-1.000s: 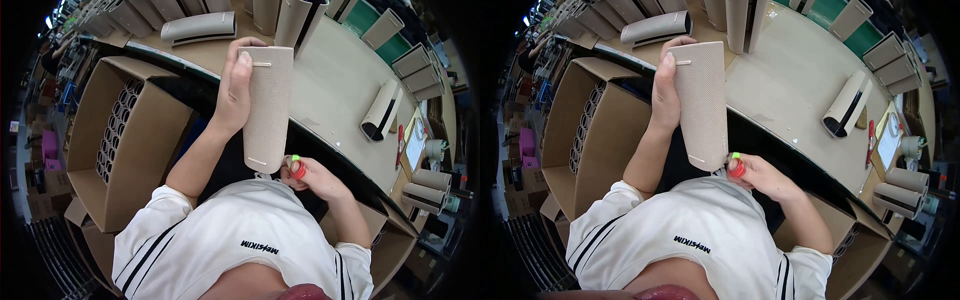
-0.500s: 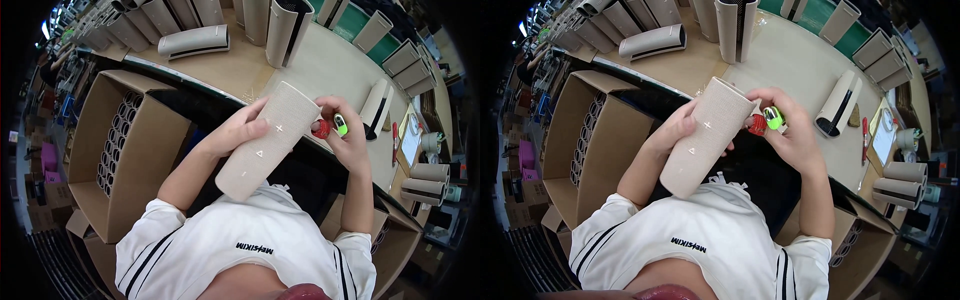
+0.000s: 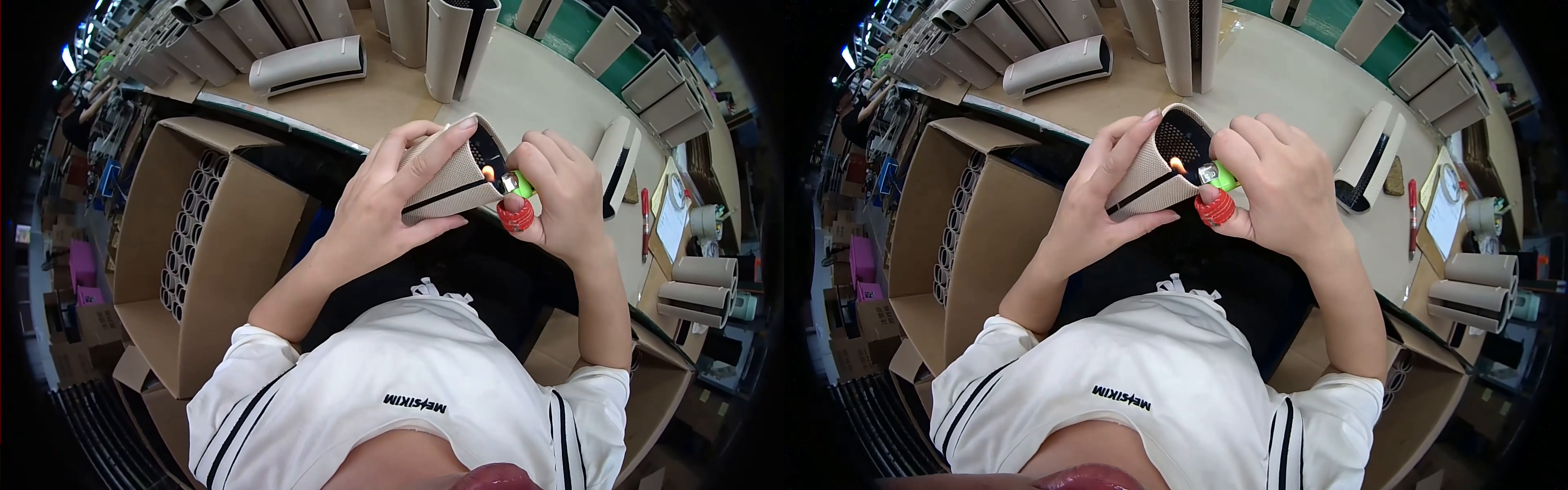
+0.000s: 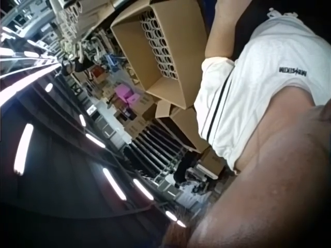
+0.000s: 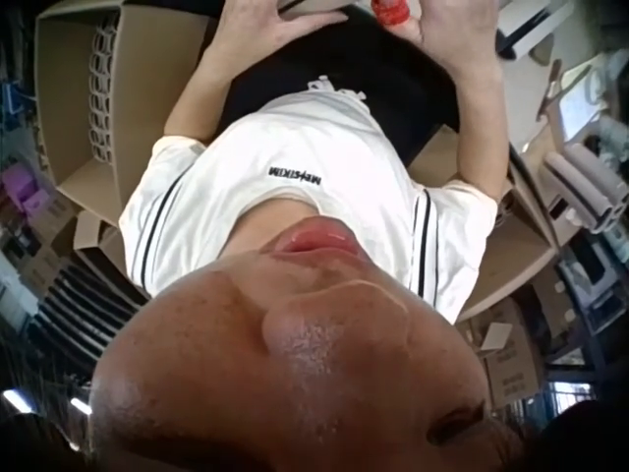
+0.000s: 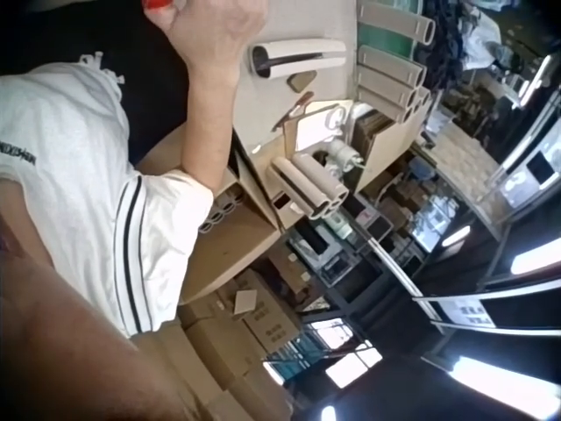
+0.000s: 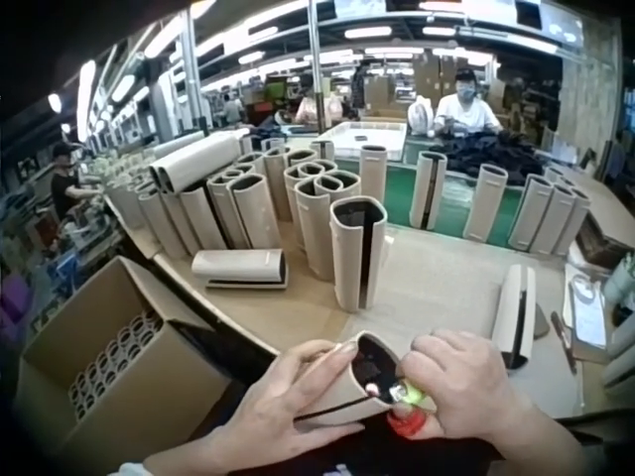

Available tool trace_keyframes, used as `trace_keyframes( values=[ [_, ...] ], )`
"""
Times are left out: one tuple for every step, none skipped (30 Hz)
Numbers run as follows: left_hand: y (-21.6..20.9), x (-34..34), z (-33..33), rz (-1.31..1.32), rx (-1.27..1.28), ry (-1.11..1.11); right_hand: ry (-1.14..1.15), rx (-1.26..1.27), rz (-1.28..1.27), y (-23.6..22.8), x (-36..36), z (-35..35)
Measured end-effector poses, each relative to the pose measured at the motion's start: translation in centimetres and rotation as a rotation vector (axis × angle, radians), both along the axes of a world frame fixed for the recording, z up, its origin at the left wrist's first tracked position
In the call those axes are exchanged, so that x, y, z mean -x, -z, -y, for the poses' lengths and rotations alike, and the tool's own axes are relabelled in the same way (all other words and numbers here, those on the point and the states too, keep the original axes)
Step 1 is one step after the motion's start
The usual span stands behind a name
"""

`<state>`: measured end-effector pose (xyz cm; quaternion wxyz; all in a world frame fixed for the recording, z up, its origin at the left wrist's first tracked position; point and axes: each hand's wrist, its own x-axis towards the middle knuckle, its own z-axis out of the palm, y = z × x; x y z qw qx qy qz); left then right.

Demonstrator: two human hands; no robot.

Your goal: Seal the mesh fabric edges inside cylindrical parts using a lighter and sort them into a box.

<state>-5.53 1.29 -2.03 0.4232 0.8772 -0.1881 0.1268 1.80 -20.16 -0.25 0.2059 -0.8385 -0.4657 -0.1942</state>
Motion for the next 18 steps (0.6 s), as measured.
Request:
trace_keyframes(
  values=[
    [0.3,-0.1,-0.1,0.049,0.050,0.005,0.012,-0.079,-0.040,0.0,0.1,-0.1],
    [0.6,-0.2,-0.1,0.098,0.100,0.010,0.024,-0.159,-0.079,0.0,0.3,-0.2],
    [0.8,-0.3,-0.1,0.147,0.150,0.016,0.036,-0.238,-0.119,0.0,0.5,-0.2],
    [0.9,-0.4,-0.1,0.198,0.199,0.023,0.048,-0.316,-0.158,0.1,0.8,-0.3],
    [0.9,-0.6,0.1,0.208,0.206,0.014,0.039,-0.309,-0.150,0.1,0.9,-0.5],
    [0.8,-0.7,0.4,0.178,0.247,0.035,0.028,-0.389,-0.151,0.1,1.3,-0.7],
    [0.8,-0.9,0.7,0.141,0.283,0.062,0.024,-0.475,-0.157,0.3,1.8,-0.9],
    [0.7,-1.0,0.9,0.103,0.319,0.090,0.020,-0.562,-0.163,0.5,2.1,-1.1],
    [0.6,-1.1,1.0,0.066,0.355,0.118,0.016,-0.649,-0.169,0.5,2.2,-1.1],
    [0.5,-1.1,0.9,0.060,0.351,0.127,0.026,-0.653,-0.169,0.4,2.2,-1.0],
    [0.3,-1.1,0.8,0.062,0.328,0.114,0.039,-0.531,-0.113,0.2,2.0,-0.7],
    [0.1,-1.0,0.8,0.061,0.308,0.102,0.054,-0.406,-0.059,-0.1,1.7,-0.2],
    [0.0,-1.0,0.8,0.061,0.288,0.090,0.067,-0.280,-0.007,-0.5,1.4,0.3],
    [0.0,-0.9,0.8,0.061,0.268,0.076,0.078,-0.153,0.043,-0.6,1.3,0.5],
    [0.0,-1.0,0.8,0.059,0.268,0.080,0.082,-0.153,0.042,-0.8,1.2,0.6],
    [0.0,-1.0,0.8,0.082,0.233,0.074,0.081,-0.116,0.083,-0.9,1.1,0.5],
    [0.0,-1.0,0.7,0.106,0.198,0.067,0.079,-0.079,0.123,-1.0,1.0,0.4],
    [0.1,-1.0,0.6,0.129,0.163,0.060,0.077,-0.042,0.163,-1.1,0.9,0.3]
  ],
)
